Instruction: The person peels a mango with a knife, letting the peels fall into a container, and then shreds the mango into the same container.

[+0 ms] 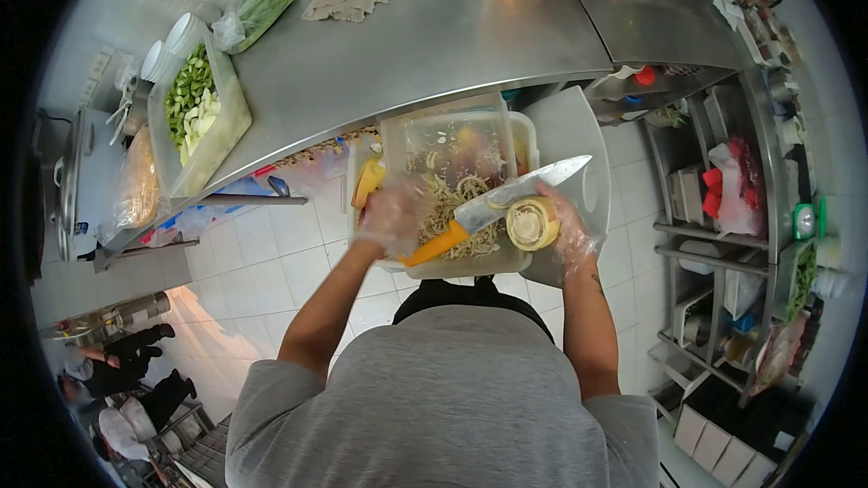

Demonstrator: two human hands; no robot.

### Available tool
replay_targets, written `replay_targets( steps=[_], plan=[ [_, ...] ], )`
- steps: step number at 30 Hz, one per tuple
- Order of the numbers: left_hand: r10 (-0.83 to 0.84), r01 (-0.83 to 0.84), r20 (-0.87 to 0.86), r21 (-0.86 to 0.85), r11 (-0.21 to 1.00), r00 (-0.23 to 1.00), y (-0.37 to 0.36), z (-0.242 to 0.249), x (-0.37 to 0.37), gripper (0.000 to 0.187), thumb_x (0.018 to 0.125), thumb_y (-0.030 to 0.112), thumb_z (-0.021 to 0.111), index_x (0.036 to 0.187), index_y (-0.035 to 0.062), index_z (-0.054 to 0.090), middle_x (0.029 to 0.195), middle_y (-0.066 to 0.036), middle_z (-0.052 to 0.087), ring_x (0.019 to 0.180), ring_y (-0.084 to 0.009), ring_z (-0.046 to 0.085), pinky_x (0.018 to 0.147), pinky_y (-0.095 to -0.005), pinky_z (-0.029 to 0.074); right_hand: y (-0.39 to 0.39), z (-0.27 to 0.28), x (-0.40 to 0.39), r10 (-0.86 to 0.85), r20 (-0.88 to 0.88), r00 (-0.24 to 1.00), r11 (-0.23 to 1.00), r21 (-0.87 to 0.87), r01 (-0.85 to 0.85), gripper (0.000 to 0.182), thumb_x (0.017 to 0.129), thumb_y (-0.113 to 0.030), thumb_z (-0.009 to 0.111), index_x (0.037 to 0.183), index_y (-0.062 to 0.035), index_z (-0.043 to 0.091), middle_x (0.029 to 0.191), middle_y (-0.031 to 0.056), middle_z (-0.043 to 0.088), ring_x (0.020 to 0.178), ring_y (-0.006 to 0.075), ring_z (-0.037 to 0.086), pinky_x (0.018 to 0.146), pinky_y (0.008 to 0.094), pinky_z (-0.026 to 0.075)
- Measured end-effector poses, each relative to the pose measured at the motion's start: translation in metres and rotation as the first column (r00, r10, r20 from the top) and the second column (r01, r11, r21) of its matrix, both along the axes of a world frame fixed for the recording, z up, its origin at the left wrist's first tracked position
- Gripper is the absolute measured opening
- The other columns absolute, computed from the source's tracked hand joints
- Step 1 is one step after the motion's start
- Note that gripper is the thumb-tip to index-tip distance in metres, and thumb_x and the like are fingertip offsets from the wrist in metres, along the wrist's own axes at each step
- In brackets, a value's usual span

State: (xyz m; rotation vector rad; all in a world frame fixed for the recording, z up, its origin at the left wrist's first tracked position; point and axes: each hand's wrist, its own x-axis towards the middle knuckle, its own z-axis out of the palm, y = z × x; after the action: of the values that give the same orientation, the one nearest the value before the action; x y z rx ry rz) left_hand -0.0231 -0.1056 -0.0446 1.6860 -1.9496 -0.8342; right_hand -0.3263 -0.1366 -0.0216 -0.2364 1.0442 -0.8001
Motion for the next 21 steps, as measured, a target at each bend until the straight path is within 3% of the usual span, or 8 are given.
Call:
replay_targets(
  steps=[1,3,6,9,12,15,18,21],
  plan=[
    [-0.090,0.088,0.013,0.097,0.991,0.996,0.010,0.011,-0.021,0.034,0.075,0.022,0.067,0.102,0.0023,0.062,0.078,-0.019,0.060,0.081,-0.0363,0.061,0.072,-0.0447,0.048,0.000,0.004,0.002,-0.006,0.015,1.000,1.000,-0.002,0.006,0.038,0.092,-0.025,0.061,0.115,0.0043,0.055,0.101,0.0122,0.064,0.085,0.0197,0.066,0.075,0.0314,0.057],
    [-0.224,0.211,0.184,0.087,0.974,0.957,0.024,-0.013,-0.051,0.044,0.076,0.021,0.064,0.114,-0.0004,0.056,0.084,-0.020,0.061,0.082,-0.0365,0.061,0.074,-0.0462,0.048,-0.002,0.001,0.007,-0.053,0.013,0.999,0.998,-0.020,0.053,0.036,0.092,-0.025,0.060,0.113,0.0042,0.055,0.099,0.0128,0.064,0.084,0.0202,0.066,0.074,0.0319,0.057],
    [0.032,-0.079,0.255,0.176,0.981,0.966,0.021,-0.011,-0.068,0.052,0.076,0.019,0.063,0.123,-0.0005,0.052,0.091,-0.022,0.062,0.084,-0.0373,0.062,0.076,-0.0471,0.048,-0.010,0.000,0.018,-0.062,0.077,0.995,0.998,-0.021,0.064,0.034,0.093,-0.025,0.060,0.110,0.0034,0.055,0.095,0.0133,0.065,0.082,0.0210,0.067,0.072,0.0324,0.058],
    [0.046,-0.054,0.200,0.031,0.998,0.979,0.007,0.035,-0.050,0.055,0.078,0.019,0.062,0.127,-0.0018,0.048,0.097,-0.024,0.062,0.087,-0.0392,0.062,0.077,-0.0472,0.048,-0.021,0.008,0.034,-0.076,0.163,0.984,0.996,-0.021,0.081,0.031,0.094,-0.029,0.058,0.106,-0.0003,0.056,0.091,0.0123,0.066,0.080,0.0217,0.067,0.071,0.0340,0.058],
    [0.001,0.004,-0.035,0.123,0.992,0.999,0.003,0.034,-0.016,0.053,0.080,0.019,0.059,0.126,-0.0031,0.048,0.103,-0.026,0.062,0.093,-0.0406,0.061,0.081,-0.0454,0.047,-0.029,0.020,0.046,-0.094,0.175,0.980,0.992,-0.071,0.108,0.034,0.096,-0.036,0.052,0.106,-0.0038,0.057,0.095,0.0106,0.067,0.088,0.0225,0.067,0.078,0.0387,0.057],
    [-0.024,0.041,-0.214,0.074,0.996,0.977,0.003,0.016,0.000,0.049,0.084,0.018,0.053,0.128,-0.0030,0.047,0.101,-0.027,0.062,0.093,-0.0438,0.059,0.084,-0.0452,0.046,-0.031,0.020,0.043,-0.074,0.321,0.944,0.985,-0.126,0.120,0.047,0.098,-0.042,0.046,0.117,0.0007,0.052,0.105,0.0131,0.064,0.096,0.0241,0.065,0.086,0.0400,0.054],
    [-0.008,0.021,-0.089,0.151,0.988,0.996,0.016,0.010,0.005,0.046,0.084,0.021,0.054,0.122,-0.0038,0.050,0.106,-0.029,0.060,0.099,-0.0453,0.057,0.087,-0.0453,0.045,-0.023,0.021,0.044,-0.086,0.358,0.930,0.987,-0.100,0.130,0.053,0.098,-0.046,0.042,0.124,0.0001,0.050,0.114,0.0147,0.062,0.103,0.0257,0.063,0.091,0.0429,0.051],
    [-0.021,0.013,-0.212,-0.039,0.999,0.977,0.033,0.015,-0.006,0.043,0.083,0.018,0.052,0.121,-0.0037,0.050,0.109,-0.030,0.058,0.104,-0.0473,0.053,0.089,-0.0491,0.042,-0.013,0.006,0.052,-0.121,0.471,0.874,0.986,-0.044,0.161,0.054,0.094,-0.048,0.049,0.127,-0.0042,0.051,0.118,0.0129,0.061,0.107,0.0281,0.061,0.091,0.0441,0.051]
  ],
)
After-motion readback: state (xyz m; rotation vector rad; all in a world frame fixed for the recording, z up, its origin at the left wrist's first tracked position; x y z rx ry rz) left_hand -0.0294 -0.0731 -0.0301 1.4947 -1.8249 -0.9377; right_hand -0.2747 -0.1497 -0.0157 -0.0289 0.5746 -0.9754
